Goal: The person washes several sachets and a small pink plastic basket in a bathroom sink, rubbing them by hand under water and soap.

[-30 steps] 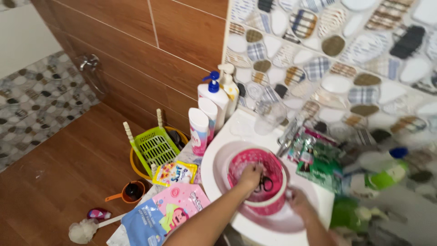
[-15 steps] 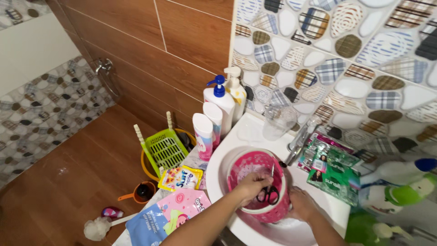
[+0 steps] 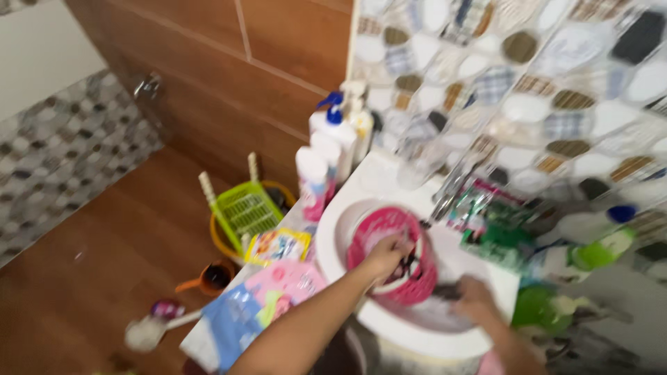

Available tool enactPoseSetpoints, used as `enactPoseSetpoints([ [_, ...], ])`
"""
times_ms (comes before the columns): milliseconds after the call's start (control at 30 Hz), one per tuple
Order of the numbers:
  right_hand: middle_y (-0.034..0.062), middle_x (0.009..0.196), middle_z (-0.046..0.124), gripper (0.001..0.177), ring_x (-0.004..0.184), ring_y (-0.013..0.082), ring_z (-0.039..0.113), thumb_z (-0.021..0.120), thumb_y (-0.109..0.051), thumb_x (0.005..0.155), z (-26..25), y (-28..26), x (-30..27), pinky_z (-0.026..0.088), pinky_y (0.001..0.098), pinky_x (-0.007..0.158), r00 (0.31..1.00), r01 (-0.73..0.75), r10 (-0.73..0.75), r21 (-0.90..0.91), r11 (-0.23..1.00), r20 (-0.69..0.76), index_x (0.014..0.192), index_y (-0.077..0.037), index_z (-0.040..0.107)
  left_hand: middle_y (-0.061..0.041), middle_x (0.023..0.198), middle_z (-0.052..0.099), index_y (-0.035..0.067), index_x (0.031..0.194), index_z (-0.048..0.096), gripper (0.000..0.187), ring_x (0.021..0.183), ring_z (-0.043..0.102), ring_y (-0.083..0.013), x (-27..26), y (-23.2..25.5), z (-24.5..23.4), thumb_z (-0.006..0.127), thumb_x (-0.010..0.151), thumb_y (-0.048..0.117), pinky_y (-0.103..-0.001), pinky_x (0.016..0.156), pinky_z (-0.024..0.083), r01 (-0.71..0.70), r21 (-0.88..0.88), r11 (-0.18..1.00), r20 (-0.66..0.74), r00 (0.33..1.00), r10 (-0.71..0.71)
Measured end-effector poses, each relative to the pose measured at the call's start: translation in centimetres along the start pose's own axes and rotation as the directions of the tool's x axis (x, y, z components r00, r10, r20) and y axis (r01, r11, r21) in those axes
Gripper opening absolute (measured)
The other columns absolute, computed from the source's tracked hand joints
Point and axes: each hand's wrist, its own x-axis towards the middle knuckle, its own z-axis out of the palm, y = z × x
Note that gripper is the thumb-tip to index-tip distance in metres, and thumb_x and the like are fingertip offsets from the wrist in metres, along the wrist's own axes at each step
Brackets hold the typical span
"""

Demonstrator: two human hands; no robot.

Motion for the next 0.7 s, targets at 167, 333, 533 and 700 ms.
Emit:
enactPoseSetpoints([
  [167, 0.0153, 0.090, 0.074, 0.083, 0.075, 0.0286, 0.070, 0.090, -0.022, 0.067, -9.5, -3.3, -5.9, 0.055, 0.0410, 0.063, 0.991, 0.042, 0.029, 0.500, 0.865, -0.133, 0.140, -0.006, 0.053, 0.003, 0.073, 0.055, 0.008, 0.099, 0.064, 0.010, 0.059, 0.047, -0.0065, 0.3, -0.9, 0.4, 0.063, 0.102, 0.018, -0.026, 0.050, 0.036, -0.129, -0.010, 0.992, 0.009, 0.992, 0.130],
  [333, 0.0140, 0.096, 0.069, 0.068, 0.071, 0.0327, 0.061, 0.080, -0.030, 0.084, -13.8, -12.3, -11.4, 0.050, 0.0424, 0.065, 0.912, 0.280, -0.123, 0.375, 0.884, -0.392, 0.148, -0.016, 0.063, 0.002, 0.081, 0.059, 0.003, 0.107, 0.068, 0.014, 0.069, 0.050, -0.0076, 0.1, -1.5, 2.2, 0.066, 0.097, 0.013, -0.026, 0.058, 0.040, -0.198, 0.043, 0.979, 0.016, 0.980, 0.198],
  [533, 0.0160, 0.110, 0.057, 0.058, 0.093, 0.0363, 0.064, 0.082, -0.035, 0.078, -13.9, -15.3, -11.7, 0.053, 0.0459, 0.078, 0.824, 0.313, -0.268, 0.006, 0.950, -0.500, 0.134, -0.032, 0.068, -0.003, 0.091, 0.070, -0.002, 0.112, 0.069, 0.020, 0.080, 0.062, -0.0099, -0.5, -3.6, 2.4, 0.071, 0.096, 0.008, -0.026, 0.071, 0.051, -0.281, -0.007, 0.960, 0.109, 0.954, 0.280],
  [700, 0.0137, 0.109, 0.060, 0.057, 0.088, 0.0346, 0.065, 0.082, -0.036, 0.072, -13.3, -16.3, -12.3, 0.055, 0.0449, 0.075, 0.761, 0.446, -0.389, -0.017, 0.895, -0.520, 0.128, -0.034, 0.070, -0.003, 0.094, 0.074, -0.001, 0.110, 0.073, 0.024, 0.083, 0.069, -0.0096, -3.0, -1.6, 1.1, 0.076, 0.086, -0.001, -0.024, 0.075, 0.056, -0.253, -0.011, 0.967, 0.092, 0.963, 0.253],
])
